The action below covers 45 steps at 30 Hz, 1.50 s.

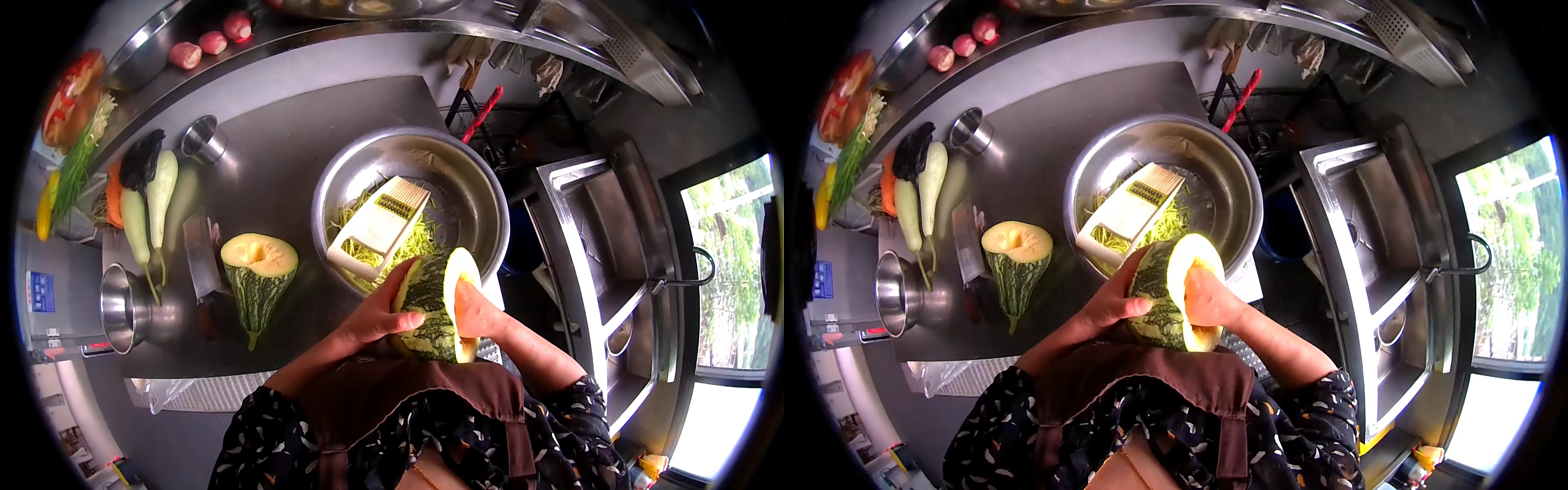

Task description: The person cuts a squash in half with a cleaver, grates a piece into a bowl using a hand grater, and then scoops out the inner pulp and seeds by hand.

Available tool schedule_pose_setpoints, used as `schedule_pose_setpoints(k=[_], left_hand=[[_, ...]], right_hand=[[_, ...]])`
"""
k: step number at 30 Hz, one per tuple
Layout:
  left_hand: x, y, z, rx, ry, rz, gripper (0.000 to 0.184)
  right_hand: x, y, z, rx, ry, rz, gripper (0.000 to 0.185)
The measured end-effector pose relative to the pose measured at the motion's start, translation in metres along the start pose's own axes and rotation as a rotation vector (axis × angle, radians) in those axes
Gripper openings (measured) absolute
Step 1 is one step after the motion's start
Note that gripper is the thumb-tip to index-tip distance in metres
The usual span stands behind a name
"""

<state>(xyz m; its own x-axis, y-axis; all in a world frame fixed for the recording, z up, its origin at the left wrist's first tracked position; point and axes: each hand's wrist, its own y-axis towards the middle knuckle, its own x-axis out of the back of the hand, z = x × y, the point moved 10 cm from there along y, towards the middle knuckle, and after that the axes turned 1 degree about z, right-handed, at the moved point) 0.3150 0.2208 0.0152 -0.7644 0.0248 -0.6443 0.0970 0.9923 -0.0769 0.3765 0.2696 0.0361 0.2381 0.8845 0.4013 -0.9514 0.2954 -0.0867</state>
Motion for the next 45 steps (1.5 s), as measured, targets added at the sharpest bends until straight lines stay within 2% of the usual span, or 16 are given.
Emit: schedule_pose_setpoints(k=[1, 6, 9, 11, 16, 18, 21, 23, 24, 25, 26, 27, 29, 32, 38, 45], left_hand=[[-0.003, 0.001, -0.002, -0.001, 0.012, 0.028, 0.099], [-0.007, 0.004, 0.004, 0.004, 0.002, 0.1, 0.102], [-0.011, 0.005, -0.002, -0.022, 0.015, 0.135, 0.103], [-0.012, 0.004, -0.01, -0.045, 0.027, 0.136, 0.104], [-0.015, 0.007, -0.017, -0.046, 0.086, 0.108, 0.103], [-0.016, 0.012, -0.016, -0.038, 0.099, 0.089, 0.102], [-0.004, 0.023, -0.024, -0.01, 0.385, -0.036, 0.09], [0.002, 0.025, -0.026, 0.008, 0.126, -0.017, 0.086], [0.002, 0.024, -0.03, -0.015, -0.015, -0.008, 0.089], [0.001, 0.022, -0.035, -0.036, -0.156, 0.005, 0.091], [-0.003, 0.017, -0.039, -0.05, -0.157, 0.008, 0.091], [-0.011, 0.011, -0.053, -0.151, -0.018, 0.034, 0.095], [-0.018, 0.002, -0.06, -0.251, 0.185, 0.03, 0.109], [-0.049, -0.009, -0.076, -0.409, 0.852, 0.054, 0.104], [-0.04, -0.005, -0.068, -0.322, 0.66, 0.065, 0.104], [-0.043, -0.006, -0.051, -0.32, 0.448, 0.165, 0.111]], right_hand=[[-0.003, 0.0, -0.007, 0.059, 0.111, 0.01, 0.029], [-0.006, -0.005, -0.007, 0.094, 0.109, 0.095, 0.03], [0.001, -0.006, 0.02, 0.131, -0.017, 0.096, 0.028], [-0.001, -0.009, 0.008, -0.039, -0.103, 0.137, 0.026], [0.004, -0.008, 0.013, -0.069, 0.004, 0.095, 0.031], [0.005, -0.004, 0.008, -0.01, 0.154, 0.08, 0.038], [0.006, -0.003, -0.014, -0.188, 0.563, -0.035, 0.043], [0.004, -0.007, -0.043, -0.263, 0.964, -0.12, 0.047], [0.011, -0.009, -0.034, -0.137, 1.106, -0.105, 0.05], [0.02, -0.013, -0.042, -0.151, 1.108, -0.2, 0.052], [0.03, -0.018, -0.052, -0.163, 1.111, -0.298, 0.054], [0.029, -0.022, -0.064, -0.235, 1.297, -0.341, 0.053], [0.04, -0.028, -0.068, -0.21, 1.218, -0.394, 0.053], [0.049, -0.032, -0.059, -0.189, 1.112, -0.443, 0.052], [0.049, -0.043, -0.046, -0.186, 0.97, -0.493, 0.052], [0.033, -0.042, -0.018, -0.261, 1.127, -0.468, 0.05]])
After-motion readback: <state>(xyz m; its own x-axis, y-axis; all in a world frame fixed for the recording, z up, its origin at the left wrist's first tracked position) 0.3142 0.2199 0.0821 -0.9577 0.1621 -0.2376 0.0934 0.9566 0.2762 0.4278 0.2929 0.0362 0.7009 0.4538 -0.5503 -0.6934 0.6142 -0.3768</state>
